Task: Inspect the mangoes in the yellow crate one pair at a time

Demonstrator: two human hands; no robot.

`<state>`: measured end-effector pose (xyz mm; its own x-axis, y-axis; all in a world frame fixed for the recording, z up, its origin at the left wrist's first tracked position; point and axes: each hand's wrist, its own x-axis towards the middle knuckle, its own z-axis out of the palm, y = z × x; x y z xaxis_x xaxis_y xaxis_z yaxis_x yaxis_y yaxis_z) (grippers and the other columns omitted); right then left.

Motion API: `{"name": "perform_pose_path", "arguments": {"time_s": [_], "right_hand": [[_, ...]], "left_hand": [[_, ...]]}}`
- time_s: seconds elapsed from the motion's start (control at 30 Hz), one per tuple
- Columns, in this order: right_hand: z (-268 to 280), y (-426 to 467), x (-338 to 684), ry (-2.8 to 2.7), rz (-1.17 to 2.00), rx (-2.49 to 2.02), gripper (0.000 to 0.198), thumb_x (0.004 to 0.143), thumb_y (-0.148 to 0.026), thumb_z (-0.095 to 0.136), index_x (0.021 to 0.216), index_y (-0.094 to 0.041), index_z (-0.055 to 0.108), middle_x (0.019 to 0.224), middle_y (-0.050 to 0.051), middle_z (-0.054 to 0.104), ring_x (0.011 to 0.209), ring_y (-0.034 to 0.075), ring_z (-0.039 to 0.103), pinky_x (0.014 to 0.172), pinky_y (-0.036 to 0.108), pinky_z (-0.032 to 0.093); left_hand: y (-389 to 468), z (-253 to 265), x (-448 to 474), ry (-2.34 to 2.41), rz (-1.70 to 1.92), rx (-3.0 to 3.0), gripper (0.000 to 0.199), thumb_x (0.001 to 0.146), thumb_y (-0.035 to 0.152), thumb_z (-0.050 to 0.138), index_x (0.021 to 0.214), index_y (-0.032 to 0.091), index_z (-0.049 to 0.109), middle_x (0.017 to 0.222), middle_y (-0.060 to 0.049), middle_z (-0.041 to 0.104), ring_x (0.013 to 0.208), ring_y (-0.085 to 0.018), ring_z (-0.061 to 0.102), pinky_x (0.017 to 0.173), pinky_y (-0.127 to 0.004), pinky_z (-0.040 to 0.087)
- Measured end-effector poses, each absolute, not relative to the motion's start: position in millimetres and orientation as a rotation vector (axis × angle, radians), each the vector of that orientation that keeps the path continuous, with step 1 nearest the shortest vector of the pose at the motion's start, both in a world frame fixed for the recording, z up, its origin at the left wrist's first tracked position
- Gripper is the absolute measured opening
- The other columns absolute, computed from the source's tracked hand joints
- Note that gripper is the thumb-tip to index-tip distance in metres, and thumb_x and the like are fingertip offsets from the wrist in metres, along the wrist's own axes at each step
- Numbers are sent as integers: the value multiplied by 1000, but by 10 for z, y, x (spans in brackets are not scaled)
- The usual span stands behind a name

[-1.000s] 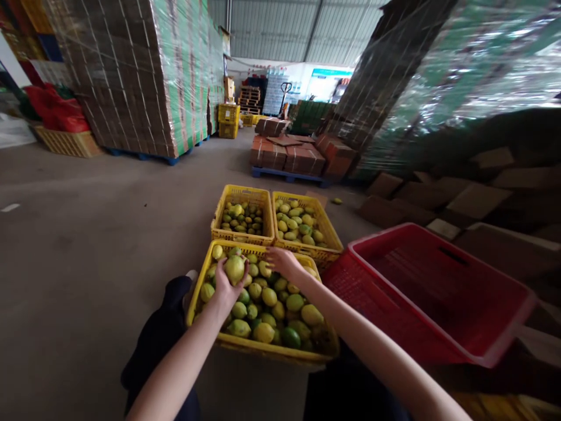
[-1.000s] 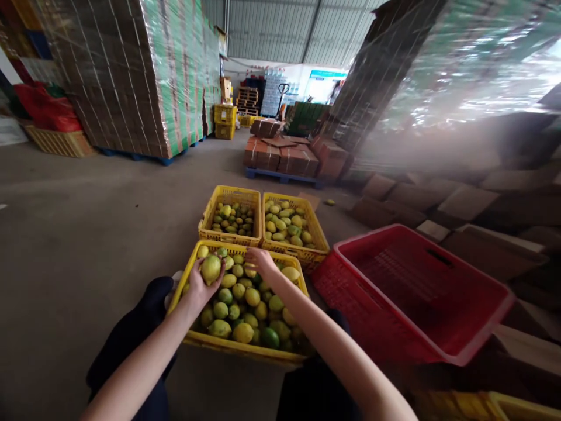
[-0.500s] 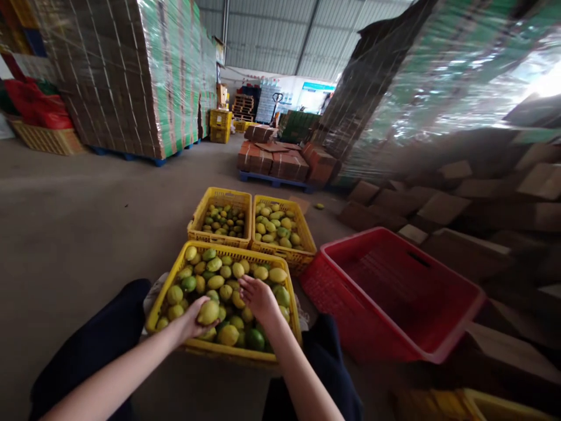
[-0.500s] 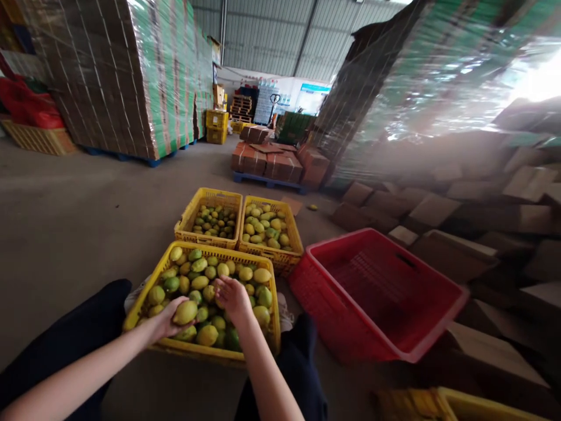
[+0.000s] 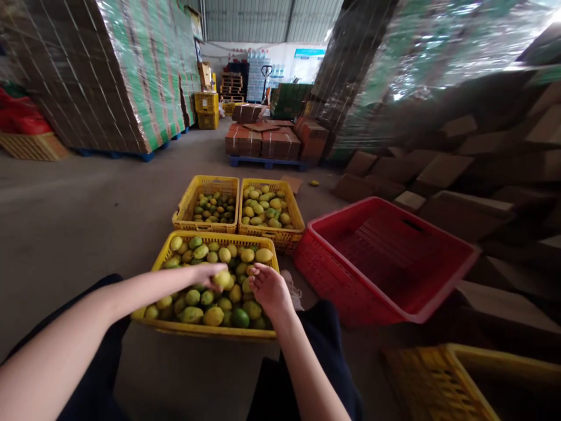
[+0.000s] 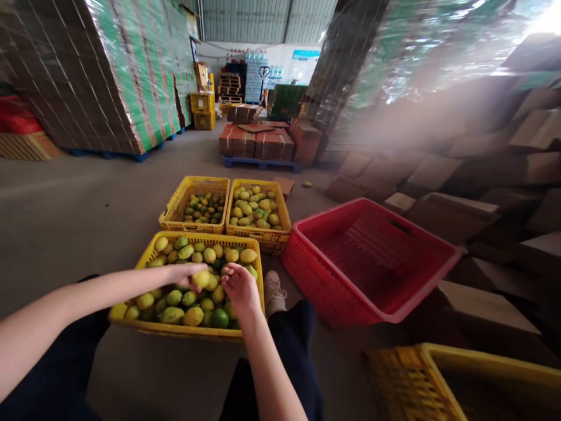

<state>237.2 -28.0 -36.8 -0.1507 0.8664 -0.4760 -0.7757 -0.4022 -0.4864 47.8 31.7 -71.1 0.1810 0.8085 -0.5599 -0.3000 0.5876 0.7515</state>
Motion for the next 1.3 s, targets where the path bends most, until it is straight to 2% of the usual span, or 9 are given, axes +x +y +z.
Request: {"name": "perform_pose_path", "arguments": {"time_s": [0.1, 0.27, 0.43, 0.53, 0.57, 0.67, 0.83, 1.03, 1.3], "right_hand": [[-357, -297, 2490, -122, 1740, -862, 14, 79, -9, 60, 73, -18, 69, 62, 2, 71, 52, 13, 65, 53, 23, 53], [-296, -324, 2570, -81, 1691, -893, 8, 71, -9, 67, 68, -17, 69, 59, 2, 69, 52, 12, 63, 54, 22, 52], [-273, -353, 2504, -115, 1710, -901, 8, 68, -11, 69, 68, -18, 68, 59, 1, 69, 53, 13, 63, 55, 23, 51], [-306, -351, 2441, -126, 1740, -895, 7, 69, -12, 69, 67, -18, 67, 59, 1, 69, 51, 12, 63, 53, 22, 49], [-320, -346, 2414, -127, 1747, -894, 7, 70, -12, 68, 67, -18, 67, 59, 1, 69, 50, 12, 62, 51, 22, 49], [-358, -323, 2313, -128, 1771, -893, 8, 72, -13, 66, 67, -18, 67, 58, 1, 69, 49, 12, 61, 49, 21, 48], [-330, -264, 2108, -86, 1783, -979, 15, 75, -9, 60, 65, -19, 67, 55, 1, 68, 46, 12, 59, 45, 20, 48], [-204, -155, 1897, -84, 1828, -1063, 23, 78, -7, 52, 64, -20, 64, 51, 1, 64, 44, 13, 57, 43, 20, 48], [-307, -47, 1768, -111, 1867, -1106, 18, 75, -6, 53, 74, -21, 63, 57, 1, 66, 47, 14, 59, 48, 22, 52]], "left_hand": [[1068, -78, 896, 1251, 822, 610, 35, 104, 28, 32, 111, 9, 60, 77, -6, 68, 54, -16, 67, 52, -23, 56], [1792, 422, 944, 1384, 882, 836, 33, 102, 34, 37, 117, 16, 60, 105, -14, 71, 78, -16, 73, 68, -24, 59], [1117, -206, 324, 1626, 469, 1177, 9, 84, 22, 60, 77, 19, 63, 71, -3, 66, 87, -25, 71, 74, -30, 55], [489, -740, -191, 1741, 198, 1432, 12, 80, 19, 61, 68, 20, 59, 76, -4, 70, 104, -30, 67, 89, -36, 51], [307, -889, -352, 1773, -135, 1772, 15, 84, 24, 55, 70, 21, 59, 85, -4, 73, 104, -29, 68, 91, -37, 51], [-107, -1209, -695, 1795, -402, 1939, 18, 85, 24, 52, 87, 20, 69, 114, -12, 75, 116, -35, 65, 101, -46, 47], [-374, -1448, -820, 1727, -509, 2037, 42, 95, 24, 38, 117, 10, 71, 134, -25, 67, 134, -40, 54, 113, -60, 34], [-392, -1594, -908, 1683, -476, 1965, 58, 98, 42, 45, 148, 14, 52, 150, -22, 57, 146, -36, 43, 122, -63, 19], [-317, -1758, -822, 1707, -371, 1846, 47, 102, 31, 32, 132, 22, 67, 141, -15, 66, 141, -36, 48, 121, -68, 17]]}}
